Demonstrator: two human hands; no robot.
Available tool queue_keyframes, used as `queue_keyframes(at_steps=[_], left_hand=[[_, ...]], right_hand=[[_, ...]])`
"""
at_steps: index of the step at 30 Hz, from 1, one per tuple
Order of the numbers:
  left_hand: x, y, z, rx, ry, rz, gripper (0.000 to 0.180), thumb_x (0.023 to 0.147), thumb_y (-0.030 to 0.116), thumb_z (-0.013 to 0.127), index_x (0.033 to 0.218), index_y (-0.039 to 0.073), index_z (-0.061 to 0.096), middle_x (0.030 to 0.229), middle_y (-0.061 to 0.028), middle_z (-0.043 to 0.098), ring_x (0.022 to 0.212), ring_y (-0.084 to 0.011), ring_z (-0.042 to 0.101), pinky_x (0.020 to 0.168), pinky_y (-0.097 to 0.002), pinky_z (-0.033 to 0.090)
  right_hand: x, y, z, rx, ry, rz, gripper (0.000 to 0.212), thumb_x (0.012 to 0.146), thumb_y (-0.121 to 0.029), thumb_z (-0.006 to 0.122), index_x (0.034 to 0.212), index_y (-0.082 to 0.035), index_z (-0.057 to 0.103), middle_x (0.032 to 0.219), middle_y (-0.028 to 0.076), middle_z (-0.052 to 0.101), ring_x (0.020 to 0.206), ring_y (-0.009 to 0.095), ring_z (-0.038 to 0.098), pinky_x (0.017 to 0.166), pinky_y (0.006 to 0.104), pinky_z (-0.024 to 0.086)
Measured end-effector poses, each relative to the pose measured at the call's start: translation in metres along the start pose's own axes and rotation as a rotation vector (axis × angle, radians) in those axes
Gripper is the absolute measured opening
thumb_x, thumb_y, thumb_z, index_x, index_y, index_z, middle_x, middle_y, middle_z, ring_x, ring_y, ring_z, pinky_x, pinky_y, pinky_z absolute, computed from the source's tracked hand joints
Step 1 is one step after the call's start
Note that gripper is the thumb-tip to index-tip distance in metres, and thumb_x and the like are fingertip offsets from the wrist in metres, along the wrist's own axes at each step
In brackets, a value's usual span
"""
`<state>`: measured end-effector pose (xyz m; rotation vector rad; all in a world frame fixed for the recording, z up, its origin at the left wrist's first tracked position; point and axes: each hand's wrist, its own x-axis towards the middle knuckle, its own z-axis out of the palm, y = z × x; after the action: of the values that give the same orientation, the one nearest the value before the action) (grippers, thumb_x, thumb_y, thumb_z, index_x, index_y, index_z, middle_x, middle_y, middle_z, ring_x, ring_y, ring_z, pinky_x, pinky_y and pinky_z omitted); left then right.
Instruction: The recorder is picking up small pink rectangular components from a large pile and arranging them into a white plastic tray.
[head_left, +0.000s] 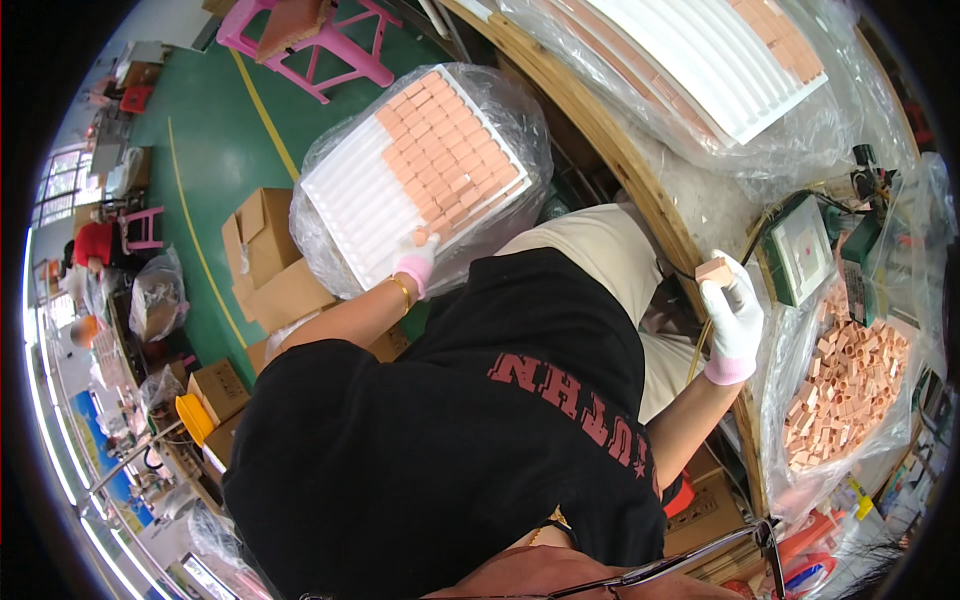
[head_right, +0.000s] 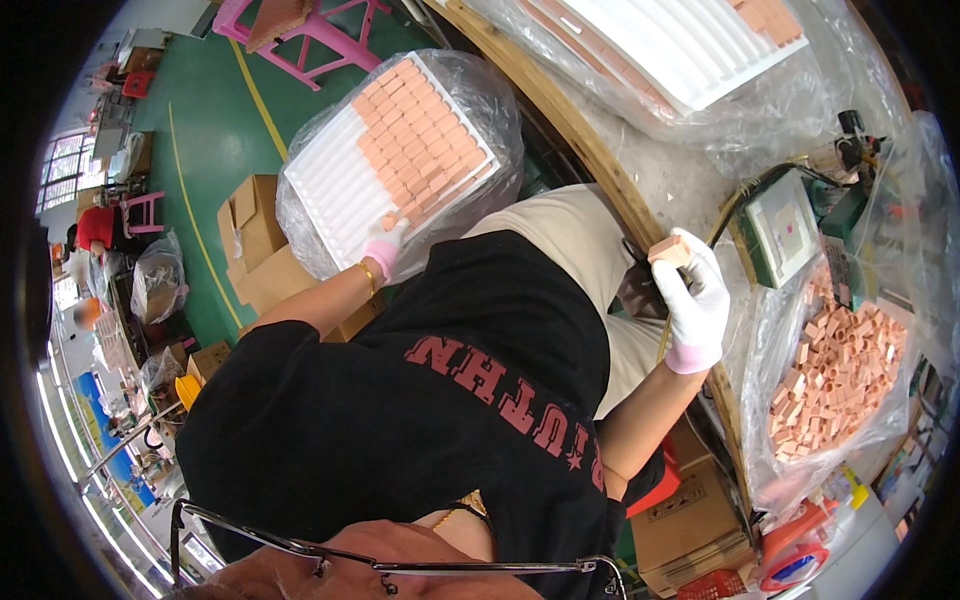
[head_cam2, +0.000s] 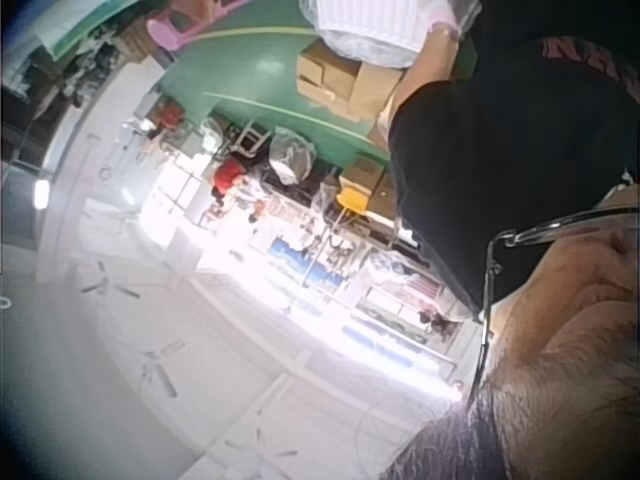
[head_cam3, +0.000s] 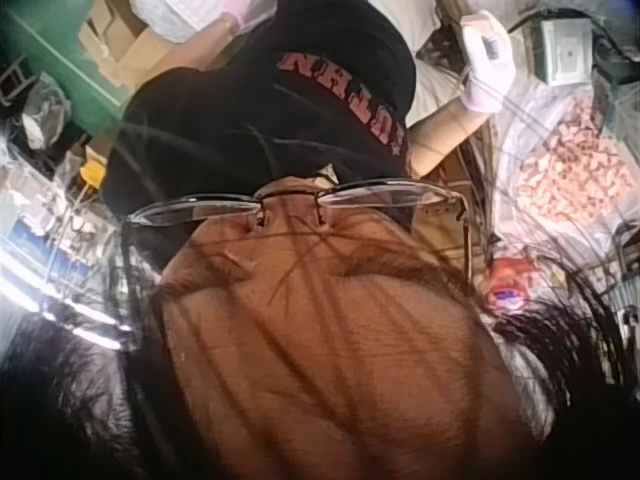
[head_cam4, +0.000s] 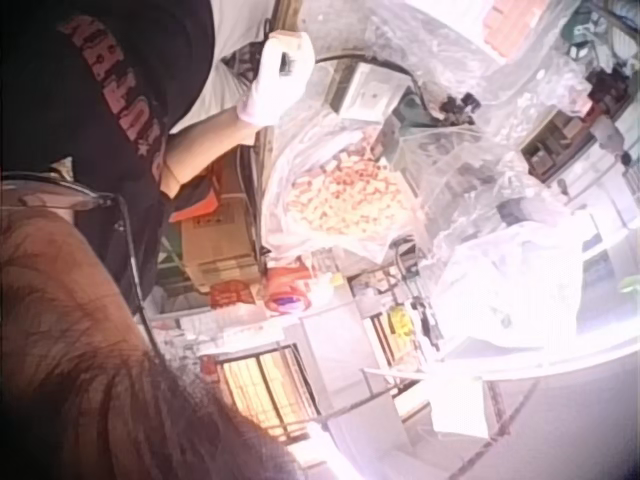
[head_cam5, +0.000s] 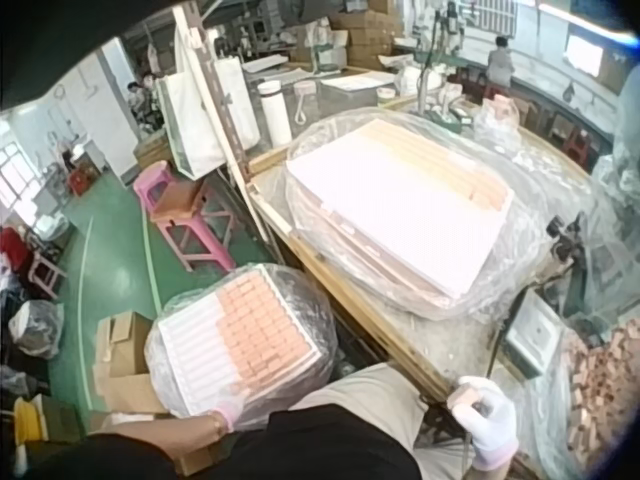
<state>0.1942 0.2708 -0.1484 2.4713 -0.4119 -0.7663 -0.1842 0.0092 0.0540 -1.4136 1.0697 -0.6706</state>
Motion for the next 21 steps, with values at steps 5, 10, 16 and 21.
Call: queue_keyframes(at_steps=[5, 10, 16, 21], left_hand=[[-0.038, 0.093, -0.025, -0.098, -0.081, 0.221, 0.036, 0.085, 0.025, 0.062, 0.112, 0.002, 0.055, 0.101, -0.0146, 0.066, 0.087, -0.0208, 0.063, 0.076, -0.0321, 0.049], [-0.083, 0.198, -0.013, -0.757, -1.026, 0.353, 0.048, 0.091, 0.009, 0.058, 0.135, -0.001, 0.040, 0.125, -0.0101, 0.054, 0.107, -0.0179, 0.057, 0.090, -0.0288, 0.048], [-0.083, 0.214, -0.006, -0.984, -1.180, 0.312, 0.053, 0.092, 0.007, 0.056, 0.139, -0.001, 0.035, 0.129, -0.0091, 0.053, 0.115, -0.0167, 0.054, 0.095, -0.0309, 0.046], [-0.066, 0.194, -0.025, -0.743, -0.993, 0.180, 0.039, 0.090, 0.014, 0.061, 0.124, -0.002, 0.051, 0.109, -0.0082, 0.063, 0.089, -0.0119, 0.062, 0.076, -0.0238, 0.051]], right_hand=[[0.005, -0.024, 0.038, -0.178, -0.132, -0.042, 0.017, 0.074, -0.014, 0.073, 0.083, -0.001, 0.068, 0.104, 0.009, 0.062, 0.095, 0.020, 0.059, 0.086, 0.0316, 0.044], [0.022, -0.017, 0.095, -0.604, -0.303, -0.432, 0.026, 0.069, -0.023, 0.076, 0.087, -0.006, 0.069, 0.102, 0.013, 0.065, 0.099, 0.030, 0.058, 0.088, 0.0377, 0.045], [0.028, -0.012, 0.135, -0.813, -0.220, -0.579, 0.033, 0.066, -0.021, 0.076, 0.093, -0.004, 0.067, 0.102, 0.013, 0.064, 0.097, 0.032, 0.058, 0.085, 0.0399, 0.047], [0.025, -0.006, 0.141, -0.767, -0.370, -0.570, 0.044, 0.070, -0.027, 0.075, 0.104, -0.001, 0.064, 0.112, 0.016, 0.060, 0.099, 0.034, 0.058, 0.087, 0.0412, 0.047]])
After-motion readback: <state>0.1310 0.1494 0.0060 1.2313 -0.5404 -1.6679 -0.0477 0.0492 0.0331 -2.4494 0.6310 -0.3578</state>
